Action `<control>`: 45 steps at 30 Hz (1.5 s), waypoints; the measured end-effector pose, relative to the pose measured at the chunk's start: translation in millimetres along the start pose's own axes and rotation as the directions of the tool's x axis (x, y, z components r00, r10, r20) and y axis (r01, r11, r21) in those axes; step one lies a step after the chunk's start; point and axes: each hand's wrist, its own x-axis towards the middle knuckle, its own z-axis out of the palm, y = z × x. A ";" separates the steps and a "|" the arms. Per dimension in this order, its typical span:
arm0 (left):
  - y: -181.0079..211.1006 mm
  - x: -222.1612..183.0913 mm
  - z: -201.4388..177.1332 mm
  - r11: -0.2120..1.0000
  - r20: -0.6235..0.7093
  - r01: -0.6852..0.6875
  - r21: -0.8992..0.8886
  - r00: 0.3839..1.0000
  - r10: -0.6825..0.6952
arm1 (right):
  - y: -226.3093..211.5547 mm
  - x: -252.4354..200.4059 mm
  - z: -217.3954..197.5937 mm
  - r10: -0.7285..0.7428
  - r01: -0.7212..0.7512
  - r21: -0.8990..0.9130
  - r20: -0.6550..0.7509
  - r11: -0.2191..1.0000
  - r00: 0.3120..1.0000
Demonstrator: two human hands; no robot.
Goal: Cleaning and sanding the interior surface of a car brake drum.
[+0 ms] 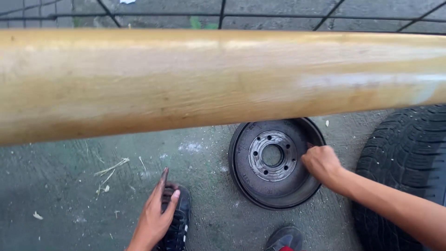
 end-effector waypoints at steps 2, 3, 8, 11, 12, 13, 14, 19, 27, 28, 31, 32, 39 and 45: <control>7.4 -3.6 -0.4 0.999 0.001 0.000 0.034 1.000 0.000 | 17.8 -6.6 -45.6 0.030 -0.039 -0.059 -0.152 0.998 0.988; 11.8 -4.7 -0.1 0.997 0.009 -0.012 0.073 1.000 0.011 | 26.8 -11.9 -67.6 0.062 -0.098 -0.104 -0.303 0.990 0.951; 3.5 -3.5 7.5 0.991 0.052 -0.030 0.133 0.998 0.023 | 42.2 -26.7 -95.1 0.020 0.002 0.064 -0.346 0.998 0.938; 4.5 -4.4 3.3 0.988 0.030 -0.063 0.140 0.998 0.060 | 44.6 -34.3 -87.4 0.067 -0.009 0.178 -0.326 0.984 0.943; 4.2 -5.8 2.0 0.988 0.008 -0.101 0.114 0.995 0.100 | 45.5 -38.2 -82.7 0.085 -0.005 0.213 -0.365 0.977 0.927; 0.9 -6.3 -0.6 0.989 0.011 -0.095 0.111 0.995 0.095 | 45.4 -35.8 -78.6 0.081 -0.003 0.212 -0.359 0.977 0.930; -2.2 -7.3 -1.5 0.987 -0.023 -0.103 0.124 0.994 0.106 | 47.8 -32.2 -75.8 0.111 -0.041 0.229 -0.305 0.973 0.946; -6.4 -6.7 -3.4 0.999 -0.073 0.003 0.035 0.997 -0.001 | 38.6 -11.5 -104.1 0.323 -0.243 0.348 -0.194 0.906 0.926; 0.2 1.1 2.4 0.999 0.009 0.004 0.045 1.000 -0.004 | 48.7 -17.9 -48.2 0.520 0.041 0.950 -0.206 0.311 0.829; 1.5 1.4 2.1 0.999 0.012 0.003 0.046 1.000 -0.003 | 53.0 -20.9 -48.2 0.523 0.038 0.950 -0.203 0.309 0.828; 3.3 2.6 3.6 0.999 0.023 0.017 0.046 1.000 -0.018 | 62.4 -29.0 -53.7 0.504 -0.068 0.993 0.011 0.096 0.864; 2.0 3.4 4.7 0.998 0.023 0.015 0.065 1.000 -0.016 | 62.1 -30.6 -59.4 0.497 -0.112 0.994 0.086 0.022 0.863; 0.4 8.6 15.6 0.985 0.041 -0.086 0.147 0.996 0.081 | 53.2 -33.1 -62.5 0.504 -0.098 0.927 -0.106 0.362 0.857; 0.7 11.3 19.1 0.982 0.040 -0.101 0.162 0.995 0.096 | 27.5 -29.0 -96.8 0.353 -0.214 0.451 -0.253 0.867 0.901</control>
